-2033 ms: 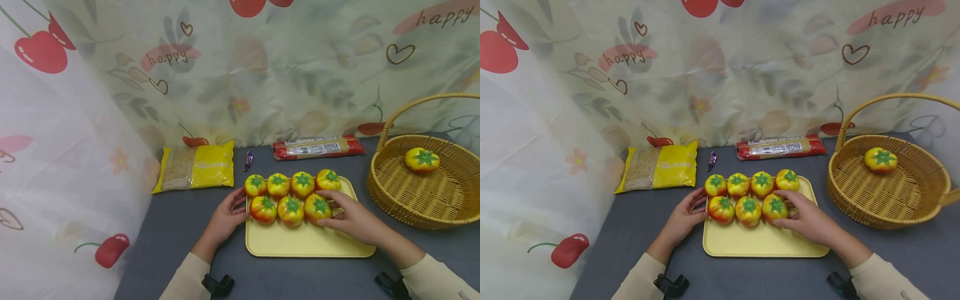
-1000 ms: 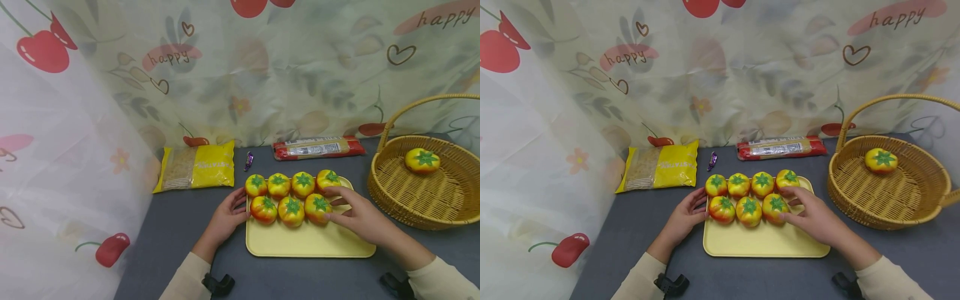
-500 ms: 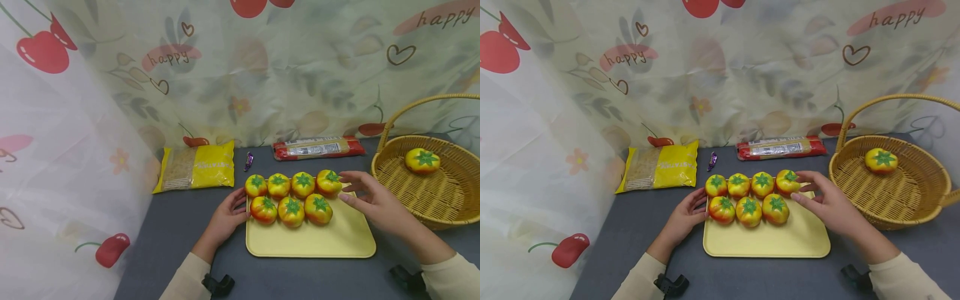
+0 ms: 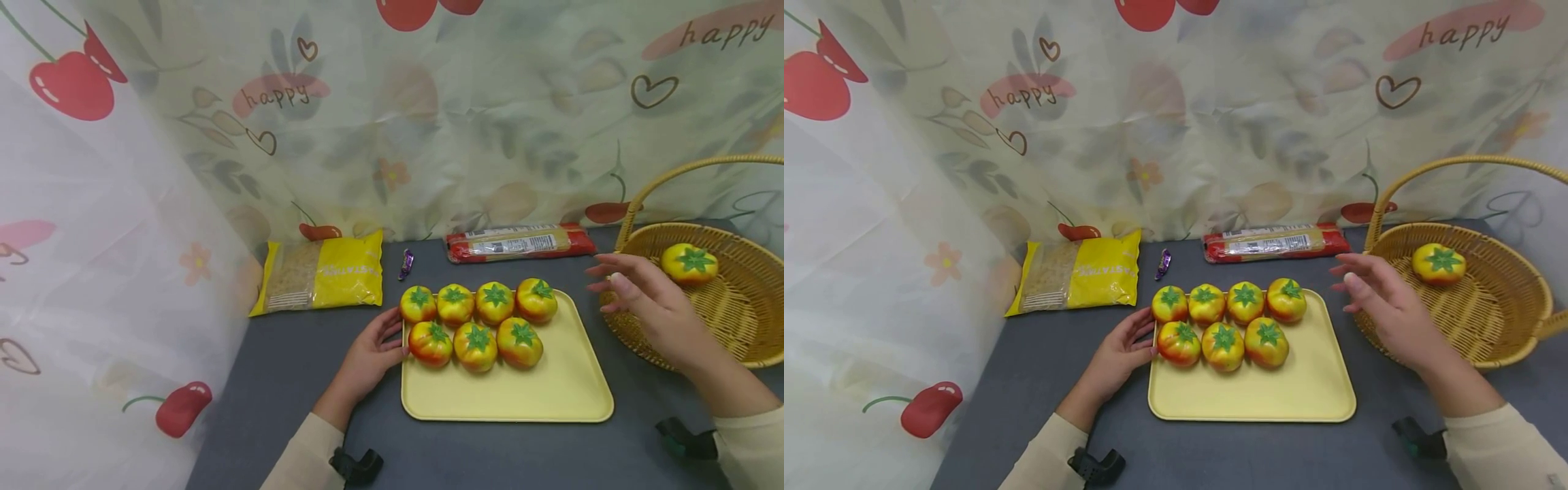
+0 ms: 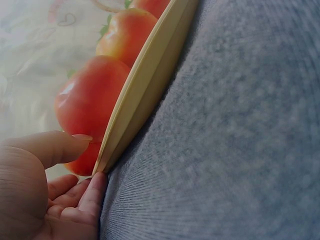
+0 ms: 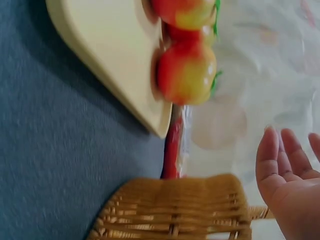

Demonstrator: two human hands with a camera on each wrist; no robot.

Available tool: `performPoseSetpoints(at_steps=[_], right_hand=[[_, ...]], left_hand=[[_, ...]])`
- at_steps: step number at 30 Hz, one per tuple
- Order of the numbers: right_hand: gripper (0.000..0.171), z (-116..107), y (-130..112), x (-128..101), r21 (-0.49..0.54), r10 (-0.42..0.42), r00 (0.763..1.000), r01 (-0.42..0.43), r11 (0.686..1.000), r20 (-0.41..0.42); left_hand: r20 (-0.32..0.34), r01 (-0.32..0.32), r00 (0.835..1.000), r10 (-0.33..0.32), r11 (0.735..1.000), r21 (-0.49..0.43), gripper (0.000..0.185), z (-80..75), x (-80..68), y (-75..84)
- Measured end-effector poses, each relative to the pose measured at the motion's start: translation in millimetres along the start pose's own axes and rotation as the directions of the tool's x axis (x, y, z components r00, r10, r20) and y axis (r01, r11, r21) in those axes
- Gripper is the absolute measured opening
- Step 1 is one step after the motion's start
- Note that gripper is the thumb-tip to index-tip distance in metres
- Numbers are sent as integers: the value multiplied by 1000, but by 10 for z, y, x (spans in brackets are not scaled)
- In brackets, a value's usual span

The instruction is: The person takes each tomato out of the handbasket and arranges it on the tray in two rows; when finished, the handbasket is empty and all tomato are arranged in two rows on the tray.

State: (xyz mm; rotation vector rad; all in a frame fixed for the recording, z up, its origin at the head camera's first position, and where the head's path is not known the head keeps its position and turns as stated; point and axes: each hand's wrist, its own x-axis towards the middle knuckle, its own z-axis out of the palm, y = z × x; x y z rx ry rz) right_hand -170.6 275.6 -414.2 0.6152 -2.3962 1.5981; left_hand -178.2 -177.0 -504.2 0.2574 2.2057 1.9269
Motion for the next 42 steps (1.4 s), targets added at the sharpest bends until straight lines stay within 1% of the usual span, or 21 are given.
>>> performPoseSetpoints(at_steps=[2,4,6,9,14,16,19,20,22,24,26,28,29,31,35,37,39,41,42], right_hand=[[43,-52,25,3,35,11,1000,-11,999,-18],[42,-106,58,4,93,18,999,-15,996,-31],[41,-159,85,11,122,22,999,-17,992,-43],[40,-229,117,17,100,37,997,-30,995,-73],[39,-357,159,18,135,77,989,-60,989,-126],[39,-407,171,21,107,94,985,-79,991,-145],[37,-471,194,34,5,125,976,-126,992,-178],[36,-495,211,36,-5,129,974,-133,991,-187],[35,-551,263,43,30,132,970,-129,991,-204],[34,-604,324,46,95,139,964,-120,988,-225],[34,-659,388,43,158,148,957,-111,981,-250],[34,-709,450,38,196,162,949,-110,974,-271],[34,-734,478,34,194,170,945,-118,974,-279],[35,-785,531,24,153,175,939,-134,979,-297],[33,-873,622,1,121,173,927,-140,983,-332],[30,-902,651,0,159,174,917,-124,979,-358],[26,-936,675,4,167,175,911,-120,979,-374],[24,-963,684,19,129,187,899,-147,981,-397],[24,-975,684,28,95,198,891,-174,980,-410]], left_hand=[[-1,3,1000,-3,1000,2,77,2,-4,4],[-1,0,1000,0,1000,2,76,3,-6,7],[-2,4,1000,-4,1000,1,76,2,-4,2],[-4,6,1000,-6,1000,1,76,2,-5,1],[-7,8,1000,-8,1000,-2,76,4,-6,-2],[-6,7,1000,-7,1000,-4,76,3,-4,-1],[-4,2,1000,-2,1000,-5,76,1,-4,-1],[-4,1,1000,-1,1000,-5,76,0,-3,-3],[-3,-2,1000,2,1000,-4,76,-1,-3,-6],[-3,-2,1000,2,1000,-5,76,-3,-2,-7],[-3,-4,1000,4,1000,-8,76,-3,0,-7],[-2,-6,1000,6,1000,-9,75,-3,2,-8],[-1,-7,1000,7,1000,-10,75,-2,2,-7],[-1,-8,1000,8,1000,-8,75,-1,3,-11],[1,-10,1000,10,1000,-7,75,4,1,-8],[2,-11,1000,11,1000,-8,75,6,0,-2],[1,-11,1000,11,1000,-5,75,7,1,0],[-2,-10,1000,10,1000,-1,75,6,2,-1],[-2,-11,1000,11,1000,-2,75,5,2,-1]])
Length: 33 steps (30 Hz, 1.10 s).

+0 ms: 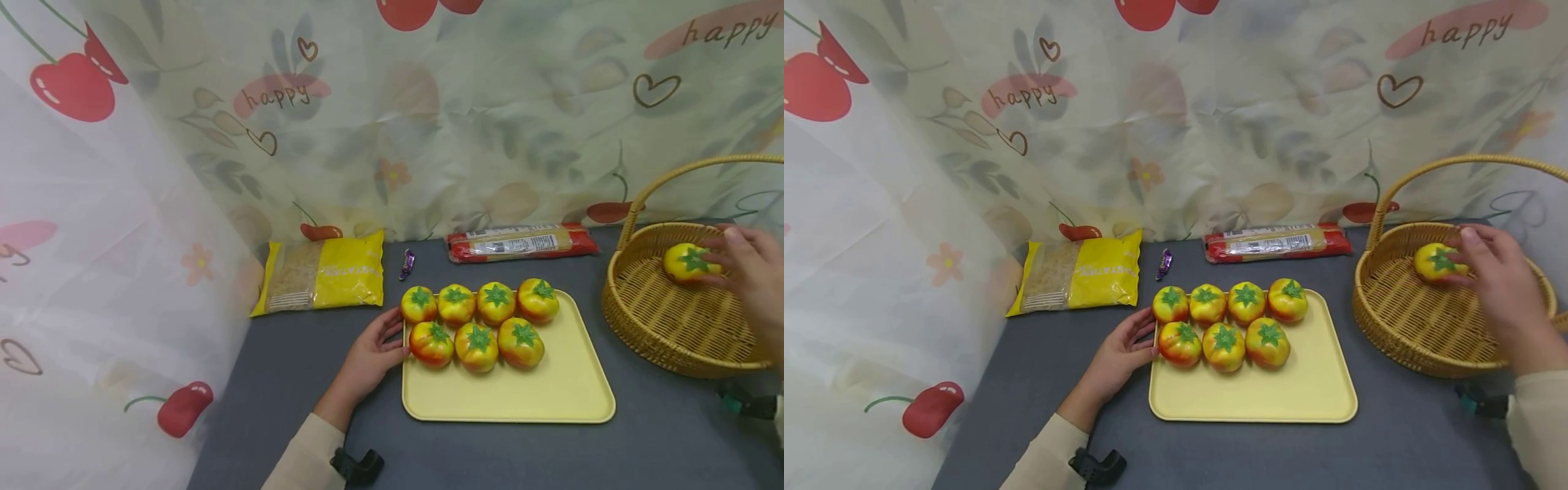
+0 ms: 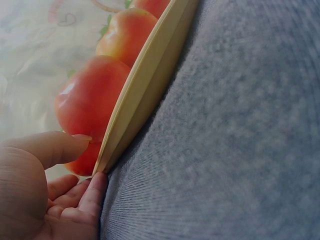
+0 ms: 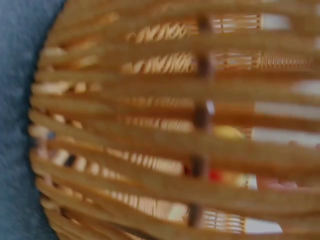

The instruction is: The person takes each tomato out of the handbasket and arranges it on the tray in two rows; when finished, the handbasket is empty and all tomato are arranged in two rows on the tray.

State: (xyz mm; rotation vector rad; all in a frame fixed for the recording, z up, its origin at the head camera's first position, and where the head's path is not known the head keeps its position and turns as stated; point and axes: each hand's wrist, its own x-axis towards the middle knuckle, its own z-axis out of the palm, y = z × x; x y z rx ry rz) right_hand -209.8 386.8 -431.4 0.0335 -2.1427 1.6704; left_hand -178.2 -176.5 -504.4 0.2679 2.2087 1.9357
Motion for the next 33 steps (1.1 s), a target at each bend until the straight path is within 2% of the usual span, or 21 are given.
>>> performPoseSetpoints(at_steps=[2,3,8,12,15,18,21,24,30,33], right_hand=[[28,-17,0,30,-89,22,999,-25,996,-27],[31,-23,2,46,-103,40,998,-45,994,-43],[56,-40,62,76,-247,105,990,-126,961,-99],[66,-64,123,59,-312,141,983,-170,935,-115],[73,-68,137,58,-366,161,986,-169,915,-53],[79,-59,147,78,-451,157,986,-118,885,49],[80,-74,171,111,-492,141,982,-59,868,129],[81,-88,208,143,-539,137,976,-24,842,170],[83,-101,265,163,-626,191,958,-17,779,212],[78,-98,276,167,-638,192,955,-4,770,225]], left_hand=[[-2,2,1000,-2,1000,6,75,-2,-1,-5],[-3,4,1000,-4,1000,7,75,-2,-2,-4],[-2,-2,1000,2,1000,1,75,5,-3,-2],[4,-1,1000,1,1000,0,75,5,6,-6],[4,8,1000,-8,1000,2,76,1,8,-9],[3,12,1000,-12,1000,1,77,-4,13,-11],[6,15,1000,-15,1000,1,77,-1,14,-7],[7,18,1000,-18,1000,-1,77,4,19,-8],[0,18,1000,-18,1000,2,77,3,16,-11],[-3,17,1000,-17,1000,3,77,-1,12,-15]])
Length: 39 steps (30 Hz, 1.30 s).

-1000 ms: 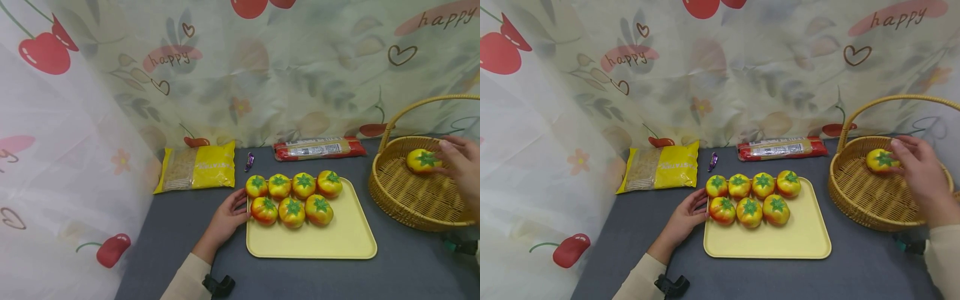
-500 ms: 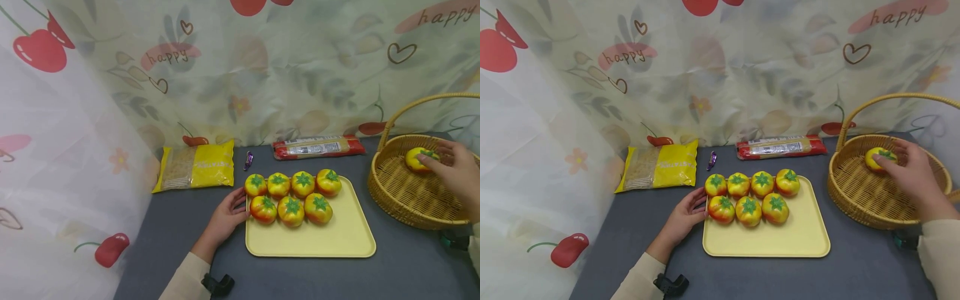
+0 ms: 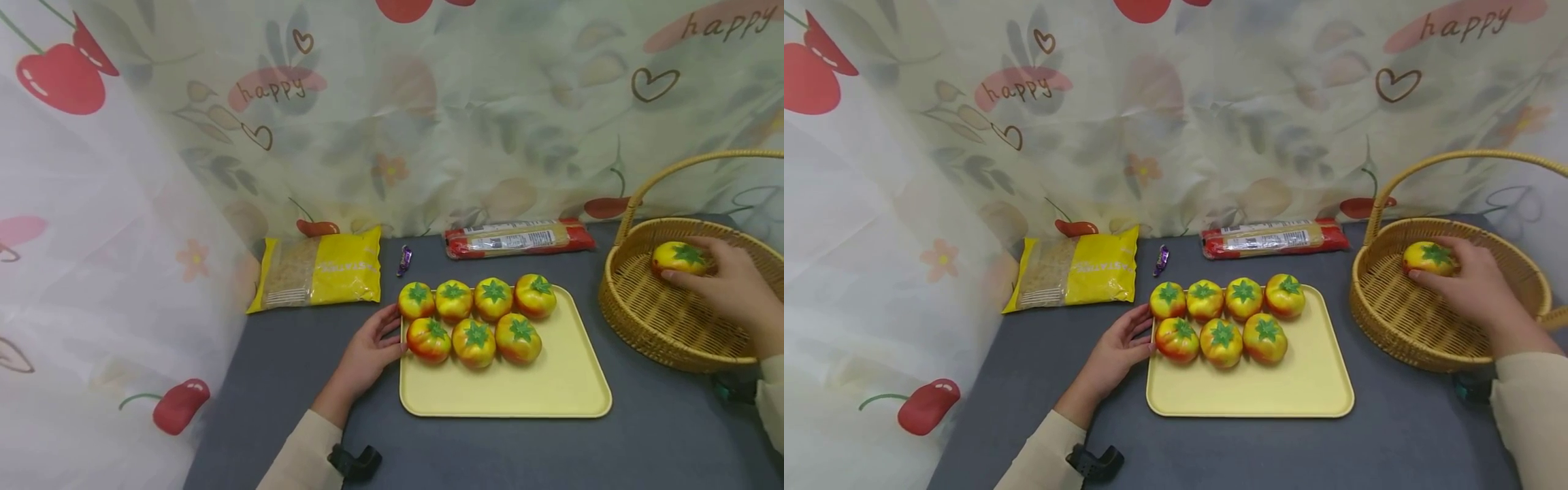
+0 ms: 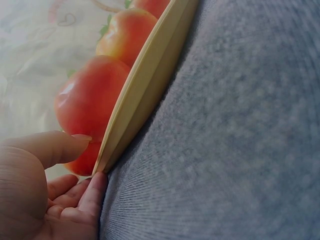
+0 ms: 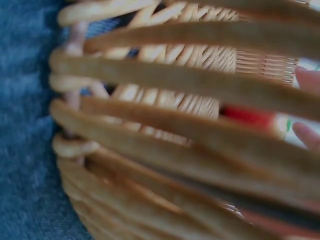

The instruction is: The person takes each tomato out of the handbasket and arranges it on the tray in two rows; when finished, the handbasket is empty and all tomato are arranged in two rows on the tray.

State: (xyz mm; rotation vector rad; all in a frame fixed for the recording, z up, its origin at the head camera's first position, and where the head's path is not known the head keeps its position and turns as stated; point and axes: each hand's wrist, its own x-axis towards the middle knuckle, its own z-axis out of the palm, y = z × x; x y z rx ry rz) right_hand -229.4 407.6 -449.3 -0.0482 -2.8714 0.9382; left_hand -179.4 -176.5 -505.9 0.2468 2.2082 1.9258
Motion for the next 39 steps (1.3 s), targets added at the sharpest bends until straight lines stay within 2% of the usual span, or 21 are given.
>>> performPoseSetpoints(at_steps=[7,14,21,27,33,39], right_hand=[[71,-6,26,8,-5,-14,998,15,1000,57],[88,12,-27,-14,23,34,991,-38,999,133],[83,15,-95,-15,7,-72,982,72,997,174],[89,17,-108,-37,-1,-36,975,37,999,220],[85,3,-117,-40,52,-62,985,54,997,160],[83,-28,-239,-77,74,-72,992,65,995,101]], left_hand=[[2,-4,1000,4,1000,-6,77,-4,2,0],[9,-17,1000,17,1000,-7,77,-15,6,-11],[9,-14,1000,14,1000,-5,77,-21,4,-13],[8,-7,1000,7,1000,-3,77,-11,-2,-6],[12,-10,1000,10,1000,2,76,4,-6,5],[7,-12,1000,12,1000,5,75,-5,-10,18]])
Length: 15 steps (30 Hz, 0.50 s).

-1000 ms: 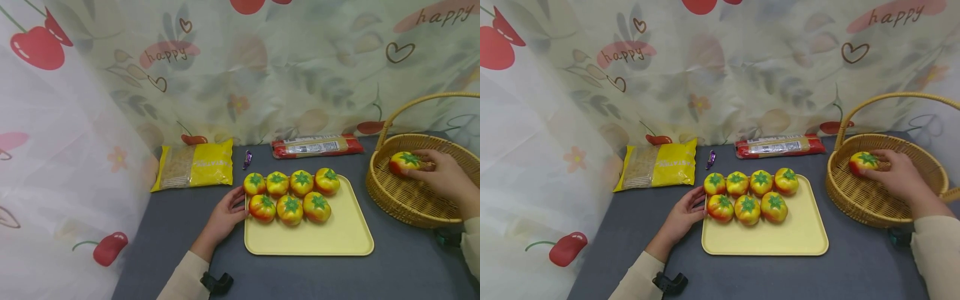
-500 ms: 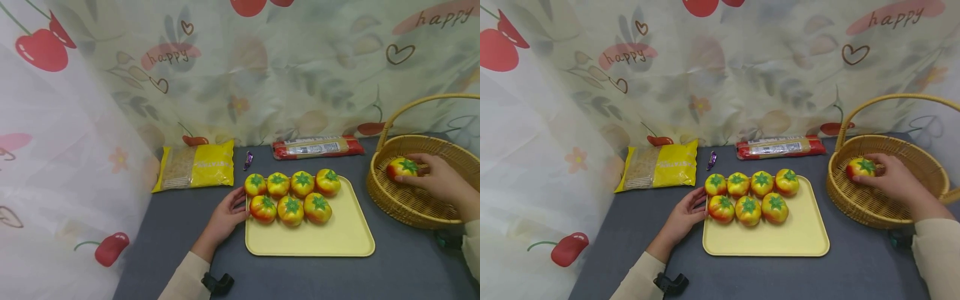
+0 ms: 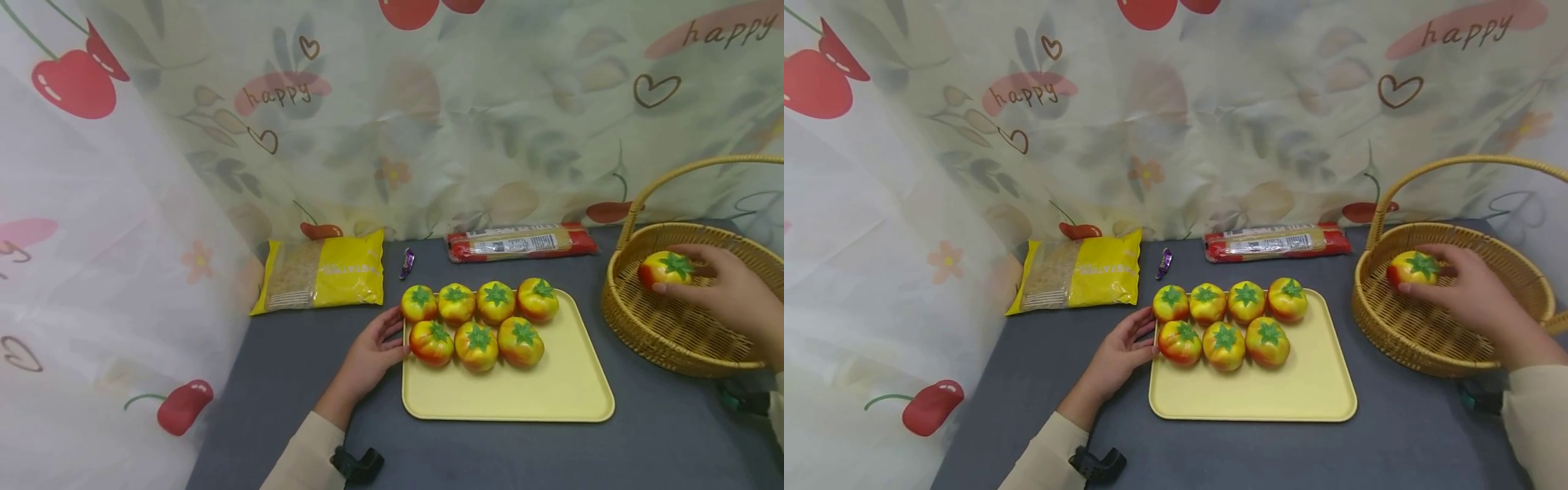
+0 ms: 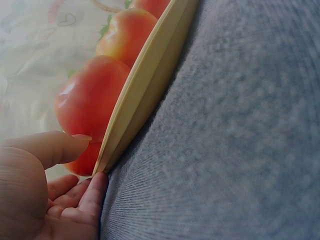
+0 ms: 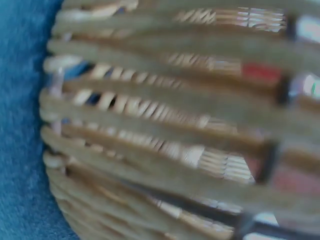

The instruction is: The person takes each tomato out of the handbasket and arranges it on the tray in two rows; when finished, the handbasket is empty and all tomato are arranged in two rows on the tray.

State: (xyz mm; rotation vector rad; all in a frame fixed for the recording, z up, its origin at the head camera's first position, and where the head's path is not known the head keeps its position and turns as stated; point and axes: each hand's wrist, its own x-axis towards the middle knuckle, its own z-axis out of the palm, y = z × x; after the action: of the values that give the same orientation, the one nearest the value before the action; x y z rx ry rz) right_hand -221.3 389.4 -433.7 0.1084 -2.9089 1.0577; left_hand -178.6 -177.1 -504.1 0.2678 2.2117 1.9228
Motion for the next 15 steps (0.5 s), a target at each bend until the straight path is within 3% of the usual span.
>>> performPoseSetpoints(at_steps=[7,15], right_hand=[[87,6,-151,-65,11,-9,999,9,1000,-40],[80,53,-408,-184,44,-51,997,54,998,-61]], left_hand=[[2,-5,1000,5,1000,-7,77,-6,8,-22],[0,6,1000,-6,1000,-9,76,-5,7,-15]])
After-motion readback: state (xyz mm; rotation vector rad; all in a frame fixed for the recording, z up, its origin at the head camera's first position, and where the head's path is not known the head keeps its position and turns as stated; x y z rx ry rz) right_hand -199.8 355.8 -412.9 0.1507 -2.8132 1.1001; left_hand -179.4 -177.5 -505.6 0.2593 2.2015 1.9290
